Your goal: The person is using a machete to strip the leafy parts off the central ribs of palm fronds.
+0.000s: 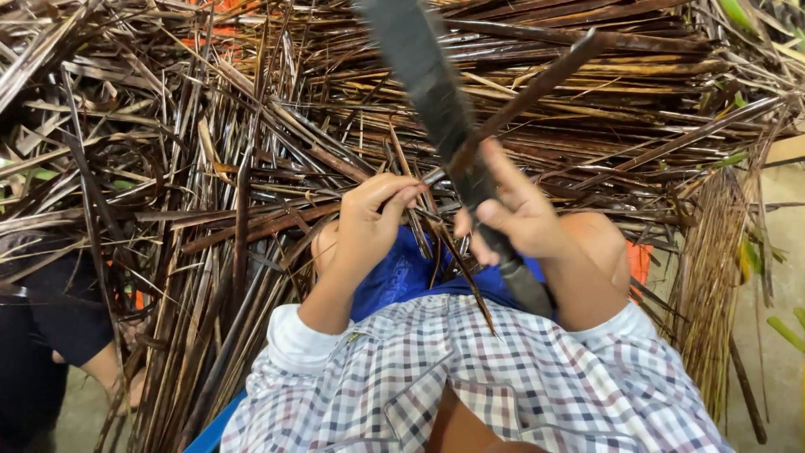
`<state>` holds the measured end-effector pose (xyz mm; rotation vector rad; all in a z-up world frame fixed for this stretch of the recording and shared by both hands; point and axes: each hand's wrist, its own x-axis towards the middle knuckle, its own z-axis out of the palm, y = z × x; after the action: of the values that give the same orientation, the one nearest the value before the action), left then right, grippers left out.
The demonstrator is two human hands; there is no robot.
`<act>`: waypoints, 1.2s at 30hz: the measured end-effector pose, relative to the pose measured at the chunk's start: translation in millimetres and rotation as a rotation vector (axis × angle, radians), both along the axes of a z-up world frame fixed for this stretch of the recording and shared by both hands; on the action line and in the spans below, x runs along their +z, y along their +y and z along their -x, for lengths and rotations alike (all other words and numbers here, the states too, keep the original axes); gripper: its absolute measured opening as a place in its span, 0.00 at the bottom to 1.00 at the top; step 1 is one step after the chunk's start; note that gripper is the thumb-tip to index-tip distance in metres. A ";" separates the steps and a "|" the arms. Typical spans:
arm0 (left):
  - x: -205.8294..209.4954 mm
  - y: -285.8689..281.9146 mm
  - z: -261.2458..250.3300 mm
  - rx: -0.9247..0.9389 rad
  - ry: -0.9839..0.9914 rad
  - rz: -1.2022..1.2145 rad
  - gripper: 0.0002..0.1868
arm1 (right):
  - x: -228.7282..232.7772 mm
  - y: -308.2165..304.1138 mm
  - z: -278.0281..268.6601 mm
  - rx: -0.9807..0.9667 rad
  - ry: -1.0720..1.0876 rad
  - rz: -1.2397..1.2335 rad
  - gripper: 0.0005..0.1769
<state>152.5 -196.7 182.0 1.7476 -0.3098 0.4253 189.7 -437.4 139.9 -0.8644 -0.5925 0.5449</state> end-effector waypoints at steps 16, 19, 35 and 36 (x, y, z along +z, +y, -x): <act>0.4 26.6 11.4 0.357 -0.210 -0.509 0.07 | 39.6 -14.4 -3.9 -0.139 -0.056 0.301 0.53; -15.3 19.9 6.1 0.437 -0.325 -0.457 0.07 | 15.4 21.1 10.1 0.110 -0.018 0.029 0.52; 5.3 26.1 33.8 0.365 -0.289 -0.302 0.04 | 32.1 6.7 -16.5 0.072 -0.033 0.049 0.51; 5.4 30.6 37.1 0.362 -0.262 -0.318 0.04 | 36.9 -0.4 -22.6 -0.022 -0.048 0.080 0.52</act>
<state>115.4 -166.1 187.4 2.0695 -0.2562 0.9117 212.3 -437.8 176.8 -0.9609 -0.6077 0.5321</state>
